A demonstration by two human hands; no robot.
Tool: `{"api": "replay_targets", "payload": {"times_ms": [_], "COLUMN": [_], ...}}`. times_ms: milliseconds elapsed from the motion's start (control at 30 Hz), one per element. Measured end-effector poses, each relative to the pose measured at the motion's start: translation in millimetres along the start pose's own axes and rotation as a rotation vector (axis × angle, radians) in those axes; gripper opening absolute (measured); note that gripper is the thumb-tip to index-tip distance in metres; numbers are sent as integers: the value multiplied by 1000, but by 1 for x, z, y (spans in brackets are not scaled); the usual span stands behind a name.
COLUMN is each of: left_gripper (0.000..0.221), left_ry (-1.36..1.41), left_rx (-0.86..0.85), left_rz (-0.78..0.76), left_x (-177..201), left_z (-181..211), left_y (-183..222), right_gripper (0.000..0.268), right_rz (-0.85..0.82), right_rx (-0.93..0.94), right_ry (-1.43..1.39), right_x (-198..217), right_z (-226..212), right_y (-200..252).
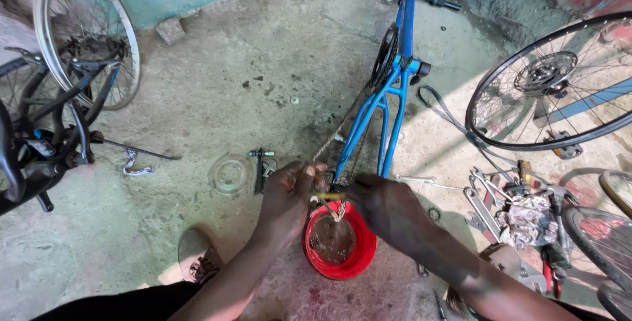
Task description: Cleaning a bicycle chain with a toothbrush and degreaser while rotating the crank.
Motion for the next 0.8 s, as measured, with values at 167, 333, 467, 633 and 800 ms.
{"api": "replay_targets", "payload": {"times_ms": [167,333,467,633,800], "left_gripper": [23,25,25,25,23], "left_ry": [-71,-86,-96,60,127], "left_rx": [-135,-121,-99,-50,-53], "left_rz": [20,41,74,29,63], "left_x": [-4,-2,-1,-1,-1], "left_z": [8,-1,14,-2,-9], "left_y": [-4,-8,3,-5,1], "right_gripper": [19,28,25,41,39], "right_rz": [151,-14,73,-213,-196], "right_rx": [43,-93,-19,-311,-453], "right_ry": [277,51,154,-198,-379], "right_x": [-26,-68,-34,-83,-35], "right_z": [11,35,11,35,-11], "right_y": [5,18,1,23,9]}}
Point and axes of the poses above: each hand's wrist, its own y-axis away from the middle knuckle, its own x-axis out of the back of the hand, z = x × y, the point moved 4 cm from there along -y, towards the middle knuckle, and after that the axes turned 1 degree about x, right-handed, at the moved point
